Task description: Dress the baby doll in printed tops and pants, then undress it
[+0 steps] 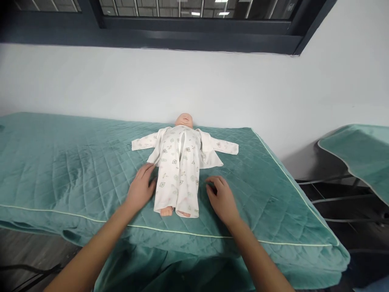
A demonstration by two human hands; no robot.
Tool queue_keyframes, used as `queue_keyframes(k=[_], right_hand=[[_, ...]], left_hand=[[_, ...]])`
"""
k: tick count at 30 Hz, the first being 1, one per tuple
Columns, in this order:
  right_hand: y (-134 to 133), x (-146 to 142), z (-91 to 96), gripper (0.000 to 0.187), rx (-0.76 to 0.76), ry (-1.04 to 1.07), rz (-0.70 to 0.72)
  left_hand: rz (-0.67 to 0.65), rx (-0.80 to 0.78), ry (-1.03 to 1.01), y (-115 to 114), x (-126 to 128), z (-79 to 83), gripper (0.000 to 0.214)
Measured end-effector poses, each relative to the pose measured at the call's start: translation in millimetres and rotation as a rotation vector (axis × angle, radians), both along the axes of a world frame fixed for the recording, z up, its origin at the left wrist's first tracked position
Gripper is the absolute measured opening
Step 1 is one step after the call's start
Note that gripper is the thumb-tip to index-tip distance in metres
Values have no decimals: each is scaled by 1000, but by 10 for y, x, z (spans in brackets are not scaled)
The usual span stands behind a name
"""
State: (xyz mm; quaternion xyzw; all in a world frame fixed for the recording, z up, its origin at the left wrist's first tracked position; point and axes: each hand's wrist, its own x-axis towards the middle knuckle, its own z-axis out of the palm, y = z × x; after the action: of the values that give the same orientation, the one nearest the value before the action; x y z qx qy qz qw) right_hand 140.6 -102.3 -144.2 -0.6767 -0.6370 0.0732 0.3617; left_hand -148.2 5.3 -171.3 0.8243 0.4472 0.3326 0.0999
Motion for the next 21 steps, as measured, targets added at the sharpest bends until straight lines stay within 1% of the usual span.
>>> queue_keyframes(k=[1, 3, 5, 7, 11, 14, 17, 21], right_hand=[[132, 12, -38, 22, 40, -90, -14], [369, -7, -81, 31, 53, -262, -7], [539, -61, -74, 33, 27, -405, 24], [637, -116, -38, 30, -1, -487, 54], [700, -155, 6, 24, -77, -498, 107], [713, -146, -11, 23, -90, -473, 103], [716, -151, -25, 26, -74, -449, 96], [705, -180, 0, 28, -82, -433, 88]], left_hand=[[-28, 13, 69, 115, 17, 6, 42], [-87, 31, 181, 297, 68, 43, 41], [-133, 57, 259, 418, 129, 90, 38], [-173, 85, 306, 493, 187, 125, 36], [-325, 76, 305, 583, 270, 141, 32], [-435, 59, 283, 651, 320, 140, 30], [-467, 31, 252, 742, 386, 141, 30], [-440, 0, 231, 878, 481, 111, 24]])
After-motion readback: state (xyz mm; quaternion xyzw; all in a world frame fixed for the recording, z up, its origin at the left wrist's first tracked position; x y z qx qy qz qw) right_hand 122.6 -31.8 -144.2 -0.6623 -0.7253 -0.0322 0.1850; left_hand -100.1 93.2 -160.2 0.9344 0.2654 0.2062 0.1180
